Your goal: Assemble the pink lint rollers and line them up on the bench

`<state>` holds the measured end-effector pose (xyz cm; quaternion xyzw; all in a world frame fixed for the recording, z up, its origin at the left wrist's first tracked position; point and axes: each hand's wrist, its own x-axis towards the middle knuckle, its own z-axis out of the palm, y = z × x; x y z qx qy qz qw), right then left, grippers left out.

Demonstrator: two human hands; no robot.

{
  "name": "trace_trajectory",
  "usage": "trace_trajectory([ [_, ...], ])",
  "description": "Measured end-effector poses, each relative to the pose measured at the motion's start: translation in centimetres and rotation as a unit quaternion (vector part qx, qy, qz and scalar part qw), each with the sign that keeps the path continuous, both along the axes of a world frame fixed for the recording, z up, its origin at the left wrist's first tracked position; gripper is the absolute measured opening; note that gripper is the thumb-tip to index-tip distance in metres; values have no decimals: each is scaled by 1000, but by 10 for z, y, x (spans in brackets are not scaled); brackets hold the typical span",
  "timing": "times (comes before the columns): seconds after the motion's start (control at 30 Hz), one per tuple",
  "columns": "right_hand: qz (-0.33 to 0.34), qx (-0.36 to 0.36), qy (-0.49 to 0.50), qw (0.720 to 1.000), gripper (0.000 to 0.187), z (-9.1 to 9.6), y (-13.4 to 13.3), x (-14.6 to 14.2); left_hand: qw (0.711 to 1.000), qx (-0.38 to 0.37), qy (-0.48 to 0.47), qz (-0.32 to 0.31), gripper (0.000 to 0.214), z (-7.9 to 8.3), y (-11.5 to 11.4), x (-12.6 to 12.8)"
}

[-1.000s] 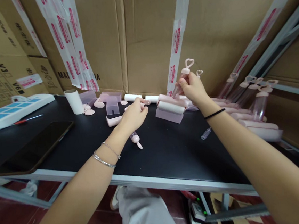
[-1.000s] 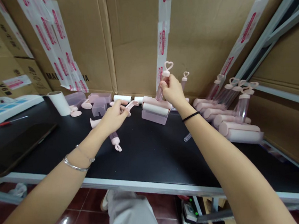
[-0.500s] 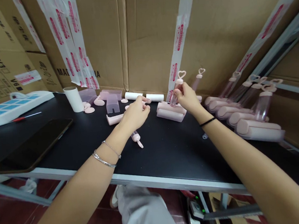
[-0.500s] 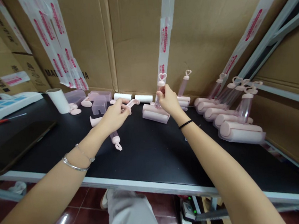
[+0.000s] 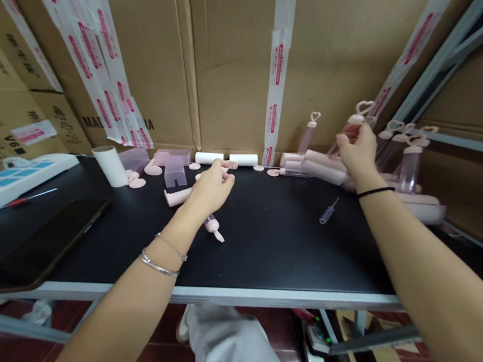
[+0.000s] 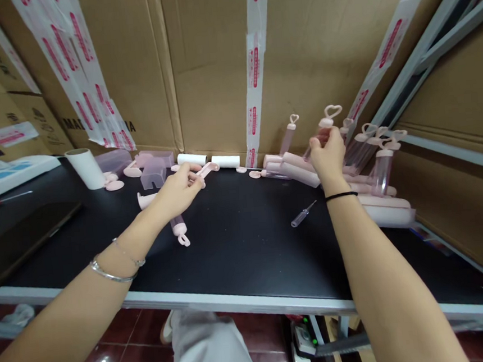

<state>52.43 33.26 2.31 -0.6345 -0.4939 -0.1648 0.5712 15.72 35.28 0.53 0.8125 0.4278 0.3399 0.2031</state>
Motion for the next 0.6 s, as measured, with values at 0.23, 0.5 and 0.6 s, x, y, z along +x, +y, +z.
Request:
trace_trajectory([
  [0.23, -37, -35, -53, 997, 23, -21, 4, -14, 1000, -2, -2, 3, 29, -3, 2, -1],
  [0.5, 109, -12, 84, 990, 21, -13, 15, 3, 1000, -1, 7, 7, 29, -1, 0, 1],
  [0.6, 104, -29, 119, 987, 19, -13, 15, 12, 1000, -7, 27, 10, 31, 2, -4, 1],
])
